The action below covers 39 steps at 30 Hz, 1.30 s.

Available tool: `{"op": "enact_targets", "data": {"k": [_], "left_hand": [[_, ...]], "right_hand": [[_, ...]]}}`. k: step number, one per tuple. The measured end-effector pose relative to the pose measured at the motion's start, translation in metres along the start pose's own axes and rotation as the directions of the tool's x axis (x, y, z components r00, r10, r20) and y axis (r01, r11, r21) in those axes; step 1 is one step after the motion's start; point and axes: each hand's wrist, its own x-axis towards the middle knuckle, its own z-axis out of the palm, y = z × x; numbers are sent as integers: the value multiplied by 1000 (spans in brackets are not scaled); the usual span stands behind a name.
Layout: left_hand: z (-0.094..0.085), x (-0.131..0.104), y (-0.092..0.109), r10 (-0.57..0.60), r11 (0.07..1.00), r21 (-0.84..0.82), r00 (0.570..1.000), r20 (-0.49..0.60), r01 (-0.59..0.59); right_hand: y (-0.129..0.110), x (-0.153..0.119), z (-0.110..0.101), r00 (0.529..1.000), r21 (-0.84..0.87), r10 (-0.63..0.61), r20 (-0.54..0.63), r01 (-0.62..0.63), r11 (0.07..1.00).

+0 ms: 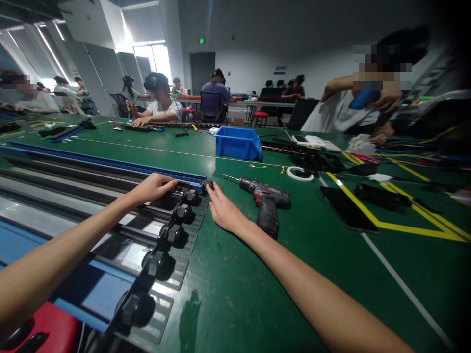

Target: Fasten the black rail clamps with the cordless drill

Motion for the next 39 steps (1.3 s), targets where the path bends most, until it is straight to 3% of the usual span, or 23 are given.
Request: {"op": "enact_targets", "data": {"k": [6, 15, 25, 39], "left_hand": [[-1, 0, 3, -2, 1000, -4, 1000, -6, 2], [-4, -4, 13, 31, 1000, 1, 982, -186, -31], [-4, -4, 12, 37, 999, -11, 984, -176, -39], [-5, -5, 13, 54, 999, 8, 984, -172, -54]], "right_hand": [[0, 2, 1, 1000, -28, 5, 20, -5, 1000], [-2, -1, -4, 1000, 29, 12, 8, -13, 1000], [7, 0, 6, 998, 39, -29, -48, 31, 999], [2, -1, 0, 999, -111, -24, -46, 19, 994]]}}
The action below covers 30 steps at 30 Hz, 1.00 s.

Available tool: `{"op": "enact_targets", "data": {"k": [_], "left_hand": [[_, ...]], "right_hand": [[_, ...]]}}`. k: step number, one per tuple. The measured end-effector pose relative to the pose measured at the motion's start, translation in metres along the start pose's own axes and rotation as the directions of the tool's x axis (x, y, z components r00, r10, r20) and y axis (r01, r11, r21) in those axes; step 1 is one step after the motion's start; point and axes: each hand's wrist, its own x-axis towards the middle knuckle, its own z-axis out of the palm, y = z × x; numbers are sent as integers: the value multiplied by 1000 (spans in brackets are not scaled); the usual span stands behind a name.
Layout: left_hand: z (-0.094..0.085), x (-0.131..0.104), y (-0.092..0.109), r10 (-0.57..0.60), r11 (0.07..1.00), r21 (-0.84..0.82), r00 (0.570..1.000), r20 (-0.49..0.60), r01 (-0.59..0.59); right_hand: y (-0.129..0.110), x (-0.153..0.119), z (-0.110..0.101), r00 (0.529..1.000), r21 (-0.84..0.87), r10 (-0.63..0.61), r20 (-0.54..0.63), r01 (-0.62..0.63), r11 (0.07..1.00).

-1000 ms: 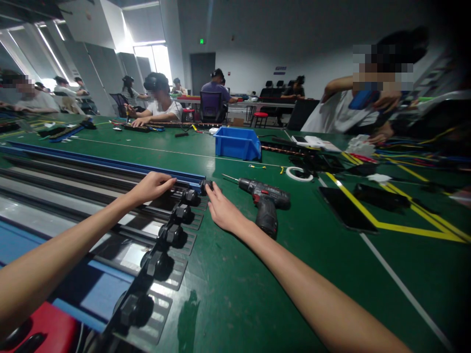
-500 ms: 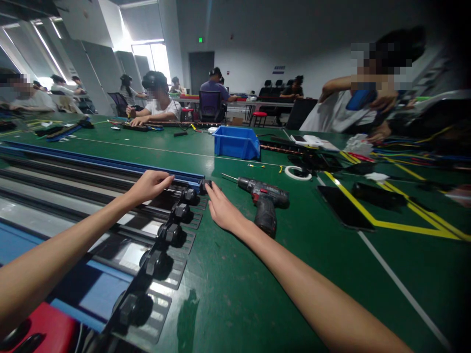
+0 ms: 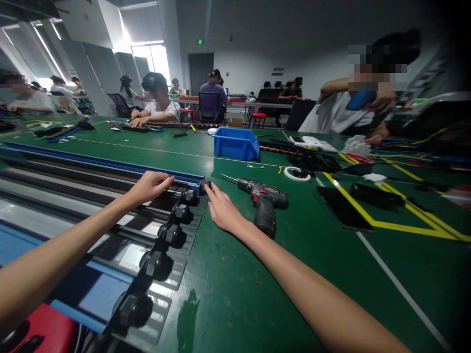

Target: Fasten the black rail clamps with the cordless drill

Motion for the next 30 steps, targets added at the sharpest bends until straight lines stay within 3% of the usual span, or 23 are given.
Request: {"op": "enact_targets", "data": {"k": [12, 17, 20, 22, 24, 26, 28, 30], "left_hand": [[-1, -1, -3, -5, 1000, 27, 1000, 20, 4], [-1, -1, 1, 6, 1000, 11, 999, 36, -6], [-1, -1, 2, 13, 1000, -2, 999, 34, -13], [-1, -1, 2, 10, 1000, -13, 999, 34, -10], [0, -1, 2, 5, 1000, -24, 999, 33, -4], [0, -1, 1, 2, 1000, -28, 1000, 31, -1], [0, -1, 0, 1, 1000, -27, 999, 34, 0], [1, -1, 0, 1, 1000, -24, 999, 41, 0]], "right_hand": [[-11, 0, -10, 998, -70, 55, 39, -53, 996], [-16, 8, -42, 999, -74, 22, -39, -25, 997], [9, 18, -79, 991, -46, 44, -126, -50, 998], [40, 23, -105, 972, -60, 151, -177, -164, 985], [76, 23, -125, 925, -111, 314, -214, -342, 933], [108, 18, -134, 881, -158, 443, -166, -467, 870], [127, 6, -133, 875, -185, 480, -58, -482, 856], [132, -9, -125, 886, -221, 463, -26, -457, 862]]}}
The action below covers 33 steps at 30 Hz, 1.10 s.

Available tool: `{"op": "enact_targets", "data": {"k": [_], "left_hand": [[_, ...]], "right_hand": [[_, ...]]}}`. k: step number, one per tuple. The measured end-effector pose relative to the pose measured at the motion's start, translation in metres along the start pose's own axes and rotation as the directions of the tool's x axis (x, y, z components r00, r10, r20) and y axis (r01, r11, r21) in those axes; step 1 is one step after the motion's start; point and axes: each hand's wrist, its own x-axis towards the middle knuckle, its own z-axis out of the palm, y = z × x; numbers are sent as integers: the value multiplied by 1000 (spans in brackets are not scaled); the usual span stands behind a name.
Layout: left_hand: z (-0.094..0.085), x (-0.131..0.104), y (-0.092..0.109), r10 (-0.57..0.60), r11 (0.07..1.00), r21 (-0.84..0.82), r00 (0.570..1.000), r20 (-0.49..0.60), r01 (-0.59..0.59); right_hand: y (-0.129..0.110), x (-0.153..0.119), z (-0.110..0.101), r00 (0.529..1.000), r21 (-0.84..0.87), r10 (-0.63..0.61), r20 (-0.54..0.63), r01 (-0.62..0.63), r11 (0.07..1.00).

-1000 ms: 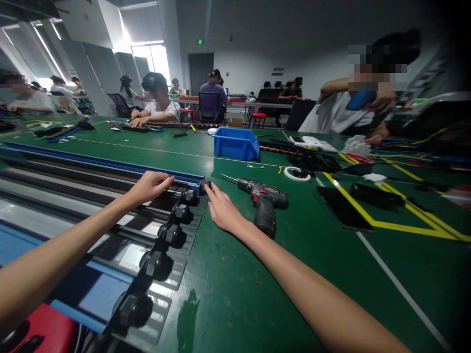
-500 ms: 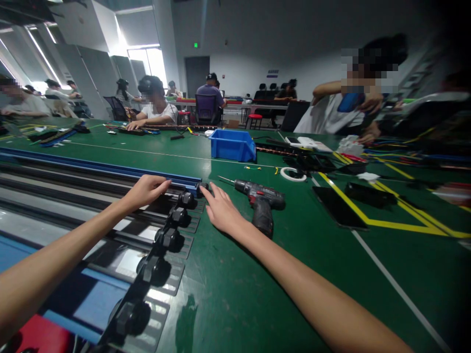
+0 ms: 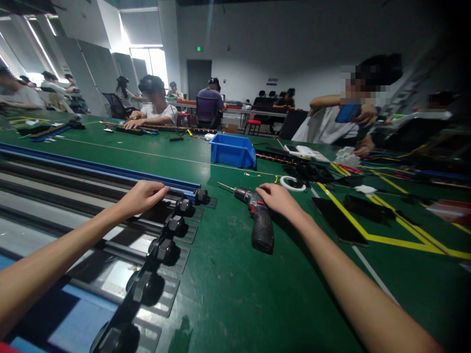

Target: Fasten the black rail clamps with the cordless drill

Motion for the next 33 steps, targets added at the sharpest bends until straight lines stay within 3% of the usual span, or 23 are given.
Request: {"op": "enact_targets", "data": {"k": [6, 17, 20, 25, 29, 33], "left_hand": [[1, -1, -2, 6, 1000, 21, 1000, -5, -6], [2, 0, -1, 36, 999, 8, 999, 19, -36], [2, 0, -1, 36, 999, 3, 999, 14, -37], [1, 0, 0, 35, 999, -5, 999, 15, -35], [1, 0, 1, 40, 999, -19, 999, 16, -40], [1, 1, 1, 48, 999, -27, 999, 21, -47]], "right_hand": [[-3, -31, 13, 998, -84, -42, -52, 38, 996], [5, -85, -12, 992, 34, -125, -35, 126, 991], [22, -75, -22, 998, 34, -49, -38, 50, 998], [58, -26, -21, 991, -59, 133, 15, -132, 990], [67, 0, -5, 988, -58, 129, 83, -124, 991], [65, 9, 4, 988, -53, 106, 112, -101, 994]]}}
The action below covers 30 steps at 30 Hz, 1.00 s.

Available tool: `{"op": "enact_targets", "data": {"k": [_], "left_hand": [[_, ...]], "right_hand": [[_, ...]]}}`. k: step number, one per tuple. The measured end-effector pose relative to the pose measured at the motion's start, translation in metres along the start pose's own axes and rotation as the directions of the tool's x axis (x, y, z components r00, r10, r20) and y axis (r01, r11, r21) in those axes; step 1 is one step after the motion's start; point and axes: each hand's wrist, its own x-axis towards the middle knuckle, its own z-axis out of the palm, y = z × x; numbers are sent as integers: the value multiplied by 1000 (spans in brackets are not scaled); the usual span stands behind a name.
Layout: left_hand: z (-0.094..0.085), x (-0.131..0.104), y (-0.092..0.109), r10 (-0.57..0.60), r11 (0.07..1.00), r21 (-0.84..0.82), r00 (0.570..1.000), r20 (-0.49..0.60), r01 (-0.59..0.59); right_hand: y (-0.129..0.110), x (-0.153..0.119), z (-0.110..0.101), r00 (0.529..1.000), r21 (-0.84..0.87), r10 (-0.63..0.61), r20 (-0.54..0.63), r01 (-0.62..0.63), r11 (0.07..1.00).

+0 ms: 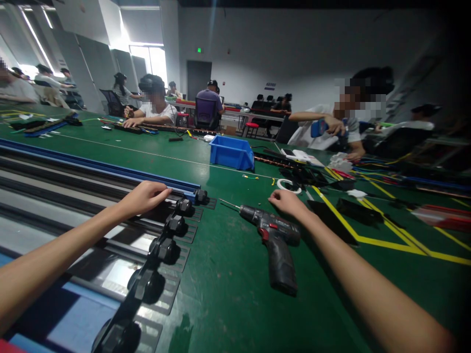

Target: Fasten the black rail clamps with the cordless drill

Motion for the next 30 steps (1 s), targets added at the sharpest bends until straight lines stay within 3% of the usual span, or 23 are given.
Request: {"op": "enact_targets", "data": {"k": [5, 8, 12, 16, 19, 25, 30], "left_hand": [[1, 0, -1, -9, 1000, 4, 1000, 11, 9], [1, 0, -3, -10, 1000, 9, 1000, 20, 10], [2, 0, -4, 0, 1000, 17, 1000, 24, 0], [2, 0, -4, -8, 1000, 26, 1000, 22, 8], [1, 0, -3, -24, 1000, 20, 999, 25, 23], [0, 0, -2, -52, 999, 3, 998, 35, 52], [1, 0, -2, -57, 998, 7, 998, 27, 57]], "right_hand": [[-10, 1, 0, 1000, 30, 6, -7, -6, 1000], [-28, 2, -3, 997, 91, 32, -65, -26, 995], [-75, 9, -7, 988, 231, 14, -156, 23, 973], [-134, 19, -5, 985, 368, -93, -143, 140, 919], [-165, 23, 9, 983, 445, -150, -109, 183, 877], [-168, 17, 41, 974, 531, -222, -43, 210, 821], [-163, 12, 47, 941, 547, -336, -33, 299, 782]]}}
